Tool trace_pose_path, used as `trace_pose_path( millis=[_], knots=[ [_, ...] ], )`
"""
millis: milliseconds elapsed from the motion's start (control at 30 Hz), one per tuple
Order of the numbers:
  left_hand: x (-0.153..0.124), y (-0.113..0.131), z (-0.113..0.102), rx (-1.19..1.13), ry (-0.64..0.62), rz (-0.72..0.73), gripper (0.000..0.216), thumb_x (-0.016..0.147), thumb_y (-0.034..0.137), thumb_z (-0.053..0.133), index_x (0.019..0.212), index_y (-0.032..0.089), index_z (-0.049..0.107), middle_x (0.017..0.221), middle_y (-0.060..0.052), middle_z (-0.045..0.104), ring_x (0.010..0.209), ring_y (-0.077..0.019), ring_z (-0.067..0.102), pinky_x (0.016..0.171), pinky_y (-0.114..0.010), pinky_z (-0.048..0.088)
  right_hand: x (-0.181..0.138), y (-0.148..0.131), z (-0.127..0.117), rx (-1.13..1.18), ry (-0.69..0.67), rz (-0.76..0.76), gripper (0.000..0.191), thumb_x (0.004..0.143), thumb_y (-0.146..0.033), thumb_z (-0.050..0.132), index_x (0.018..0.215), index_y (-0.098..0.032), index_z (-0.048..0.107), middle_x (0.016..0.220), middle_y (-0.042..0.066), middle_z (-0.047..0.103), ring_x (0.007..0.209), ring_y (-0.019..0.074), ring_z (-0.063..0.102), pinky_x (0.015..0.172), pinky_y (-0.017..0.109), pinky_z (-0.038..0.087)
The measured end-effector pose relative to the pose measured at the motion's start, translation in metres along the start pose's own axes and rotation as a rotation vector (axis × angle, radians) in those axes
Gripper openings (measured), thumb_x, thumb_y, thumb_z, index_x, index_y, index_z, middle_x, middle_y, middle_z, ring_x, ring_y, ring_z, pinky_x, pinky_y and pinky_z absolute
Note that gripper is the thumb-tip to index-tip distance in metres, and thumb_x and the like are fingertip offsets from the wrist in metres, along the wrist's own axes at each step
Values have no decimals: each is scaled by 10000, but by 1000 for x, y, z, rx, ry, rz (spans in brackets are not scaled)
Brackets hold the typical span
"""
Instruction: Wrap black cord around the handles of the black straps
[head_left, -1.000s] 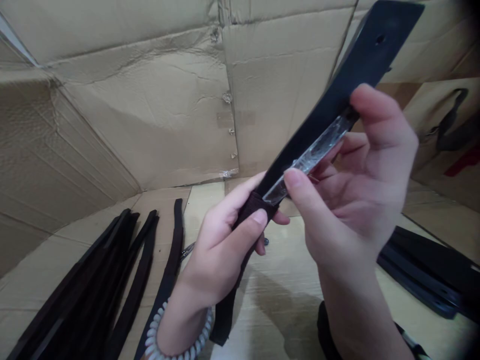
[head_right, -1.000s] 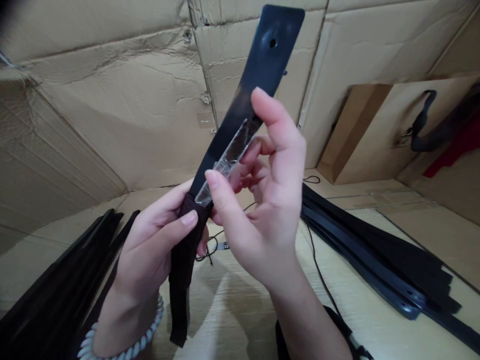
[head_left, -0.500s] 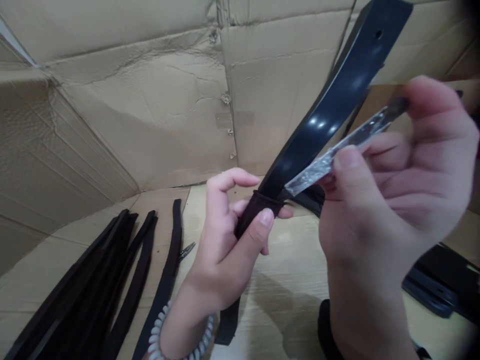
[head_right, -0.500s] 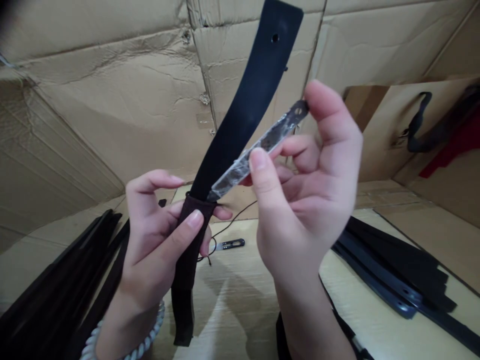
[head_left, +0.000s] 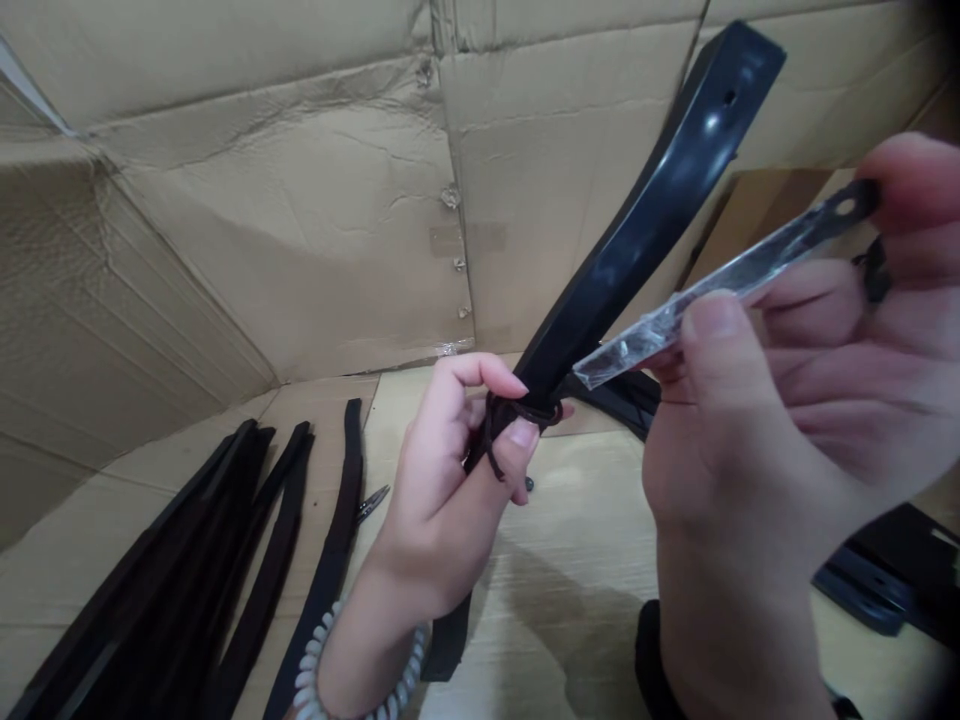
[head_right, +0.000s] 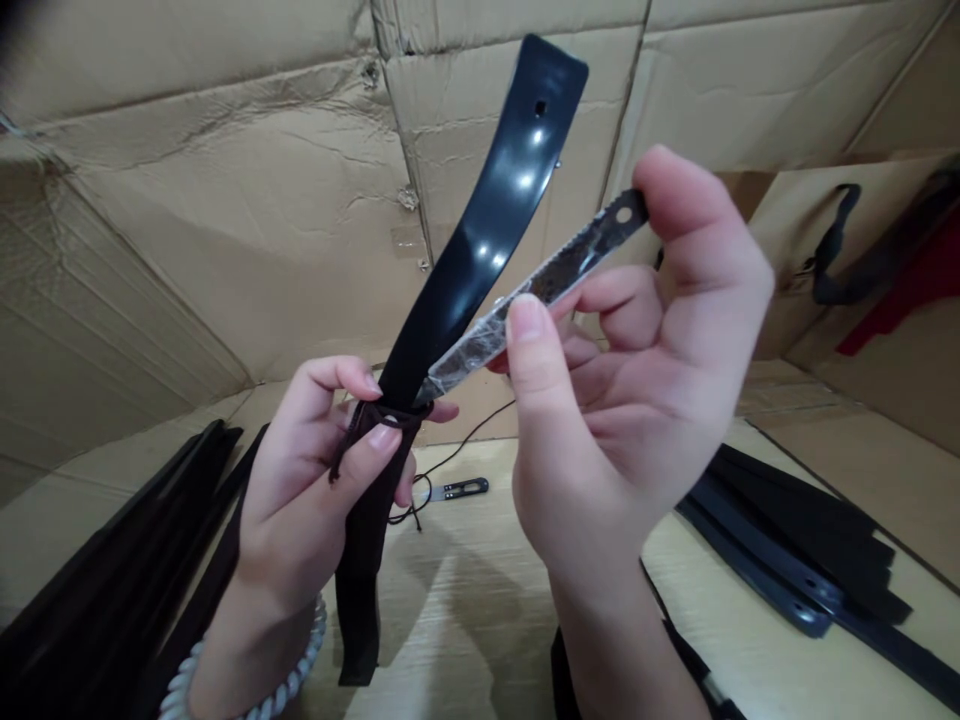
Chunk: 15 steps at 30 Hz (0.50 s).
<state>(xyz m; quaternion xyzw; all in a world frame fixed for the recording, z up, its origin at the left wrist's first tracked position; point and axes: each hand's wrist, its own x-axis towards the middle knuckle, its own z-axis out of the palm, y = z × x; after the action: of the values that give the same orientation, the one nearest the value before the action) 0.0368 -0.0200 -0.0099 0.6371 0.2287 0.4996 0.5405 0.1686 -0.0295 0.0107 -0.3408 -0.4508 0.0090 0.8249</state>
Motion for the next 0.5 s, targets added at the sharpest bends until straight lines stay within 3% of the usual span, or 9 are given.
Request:
trace_pose_path(
  millis=[67,133,200,300,367,500],
  knots=[
    [1,0,-1,-15,-3,8,110,946,198,559,988,256,474,966,-13,702,561,-63,537,532,-192,479,1,3,-2,78,44,24,379,816,-86,631,1061,-364,712,1339,-62,532,1008,141,638,704,240,590],
    [2,0,-1,-25,-2,16,120,942,187,563,978,254,471,969,-10,700,557,-62,543,521,-186,478,5,8,-5,180,67,115,392,804,-46,560,1014,-337,718,1028,-28,599,795,97,646,734,261,594],
    [3,0,-1,-27,6,13,121,942,190,565,971,252,465,977,-13,704,553,-60,545,522,-184,486,10,16,-10,254,64,251,393,805,-46,489,989,-319,704,788,-31,498,681,90,637,734,277,588],
    [2,0,-1,-18,18,10,127,941,192,571,957,244,456,1007,-29,717,559,-54,546,524,-169,491,16,31,-14,297,30,375,406,774,-71,477,1033,-329,654,800,-28,477,585,79,570,553,230,506],
    [3,0,-2,-17,23,20,132,937,188,576,950,238,455,1024,-40,721,557,-48,545,526,-160,491,15,39,-11,324,-37,425,457,727,-76,514,1091,-336,609,822,-37,483,468,47,416,416,203,379],
    [6,0,-5,-23,85,57,145,919,179,590,938,235,458,994,-25,705,537,-46,556,507,-161,499,6,39,2,391,-279,604,416,737,-177,630,1124,-308,549,738,-73,448,386,17,258,332,184,203]
  ],
)
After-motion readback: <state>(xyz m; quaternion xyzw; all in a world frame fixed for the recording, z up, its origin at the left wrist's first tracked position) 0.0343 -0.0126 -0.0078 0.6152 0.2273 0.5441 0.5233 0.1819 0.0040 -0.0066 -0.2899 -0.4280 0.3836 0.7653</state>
